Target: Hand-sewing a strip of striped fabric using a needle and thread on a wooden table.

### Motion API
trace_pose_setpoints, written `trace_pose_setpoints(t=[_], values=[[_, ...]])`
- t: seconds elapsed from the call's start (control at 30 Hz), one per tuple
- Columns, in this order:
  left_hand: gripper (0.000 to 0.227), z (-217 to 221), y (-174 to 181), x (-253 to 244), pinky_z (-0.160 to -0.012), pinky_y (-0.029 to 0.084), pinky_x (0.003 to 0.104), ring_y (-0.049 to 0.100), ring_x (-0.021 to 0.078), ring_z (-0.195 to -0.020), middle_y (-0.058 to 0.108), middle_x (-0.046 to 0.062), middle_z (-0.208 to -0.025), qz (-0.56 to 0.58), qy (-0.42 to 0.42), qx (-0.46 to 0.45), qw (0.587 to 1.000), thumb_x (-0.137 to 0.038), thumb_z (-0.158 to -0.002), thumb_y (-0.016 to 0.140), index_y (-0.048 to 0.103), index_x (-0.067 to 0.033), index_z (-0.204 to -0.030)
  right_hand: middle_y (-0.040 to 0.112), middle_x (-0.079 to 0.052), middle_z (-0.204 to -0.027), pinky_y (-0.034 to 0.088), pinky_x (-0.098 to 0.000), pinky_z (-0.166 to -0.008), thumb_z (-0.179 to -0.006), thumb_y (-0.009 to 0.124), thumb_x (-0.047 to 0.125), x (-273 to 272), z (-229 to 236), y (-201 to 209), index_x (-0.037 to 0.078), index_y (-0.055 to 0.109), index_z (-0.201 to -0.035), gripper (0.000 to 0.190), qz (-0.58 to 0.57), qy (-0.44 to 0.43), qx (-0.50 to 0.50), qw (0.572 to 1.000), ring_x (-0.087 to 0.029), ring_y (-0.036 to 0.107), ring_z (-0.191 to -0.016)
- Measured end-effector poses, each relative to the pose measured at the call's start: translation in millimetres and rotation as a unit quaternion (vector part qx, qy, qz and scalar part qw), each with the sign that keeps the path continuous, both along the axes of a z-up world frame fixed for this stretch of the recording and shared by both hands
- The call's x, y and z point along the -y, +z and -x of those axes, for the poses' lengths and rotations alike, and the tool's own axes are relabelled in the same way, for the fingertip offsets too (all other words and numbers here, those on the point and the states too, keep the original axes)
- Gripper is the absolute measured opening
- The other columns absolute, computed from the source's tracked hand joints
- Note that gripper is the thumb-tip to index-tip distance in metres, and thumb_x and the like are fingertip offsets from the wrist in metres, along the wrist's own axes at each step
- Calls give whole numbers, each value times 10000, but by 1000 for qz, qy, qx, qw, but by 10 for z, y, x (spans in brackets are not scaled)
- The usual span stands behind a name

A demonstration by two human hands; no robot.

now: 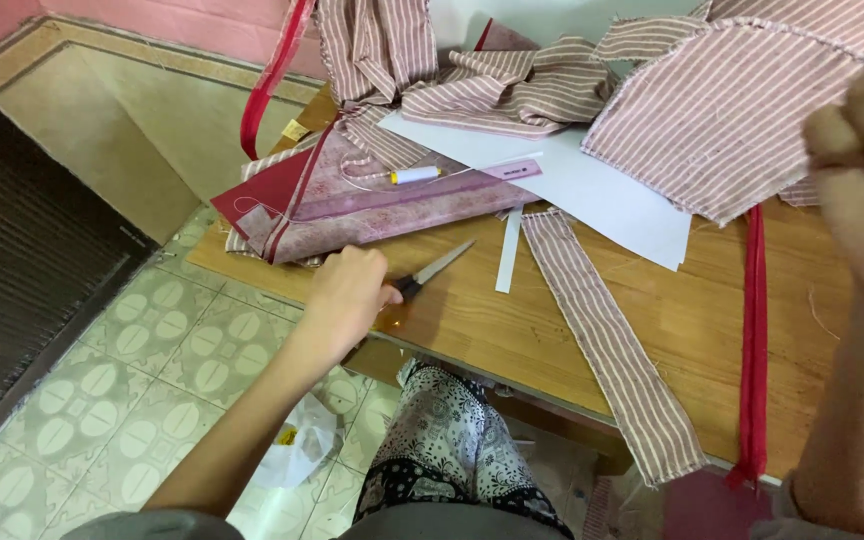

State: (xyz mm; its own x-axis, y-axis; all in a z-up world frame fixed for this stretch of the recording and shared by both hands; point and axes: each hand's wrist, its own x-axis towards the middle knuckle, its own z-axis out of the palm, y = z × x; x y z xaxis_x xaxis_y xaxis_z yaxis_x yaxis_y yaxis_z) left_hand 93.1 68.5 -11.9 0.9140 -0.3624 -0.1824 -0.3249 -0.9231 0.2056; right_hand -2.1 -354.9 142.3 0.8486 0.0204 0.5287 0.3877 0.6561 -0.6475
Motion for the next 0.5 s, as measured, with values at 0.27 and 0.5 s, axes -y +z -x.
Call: trace_pose_setpoints(t=[0.27,0.5], values=[[302,493,640,938,-410,365,188,428,29,-431,859,39,-1154,409,-225,30,884,-155,-1097,604,710,-154,-1379,168,139,-589,94,-222,-533,-1144,524,492,-1068,301,479,359,575,-1062,164,257,-195,-55,945,-27,53,-501],[240,760,615,1580,-1063,640,278,771,147,-1111,775,32,-1170,648,-390,-234,611,-311,-1194,556,667,-144,-1327,145,96,-594,96,-266,-548,-1159,457,388,-1048,370,423,256,383,-868,328,269,-235,-30,934,-52,71,-513]])
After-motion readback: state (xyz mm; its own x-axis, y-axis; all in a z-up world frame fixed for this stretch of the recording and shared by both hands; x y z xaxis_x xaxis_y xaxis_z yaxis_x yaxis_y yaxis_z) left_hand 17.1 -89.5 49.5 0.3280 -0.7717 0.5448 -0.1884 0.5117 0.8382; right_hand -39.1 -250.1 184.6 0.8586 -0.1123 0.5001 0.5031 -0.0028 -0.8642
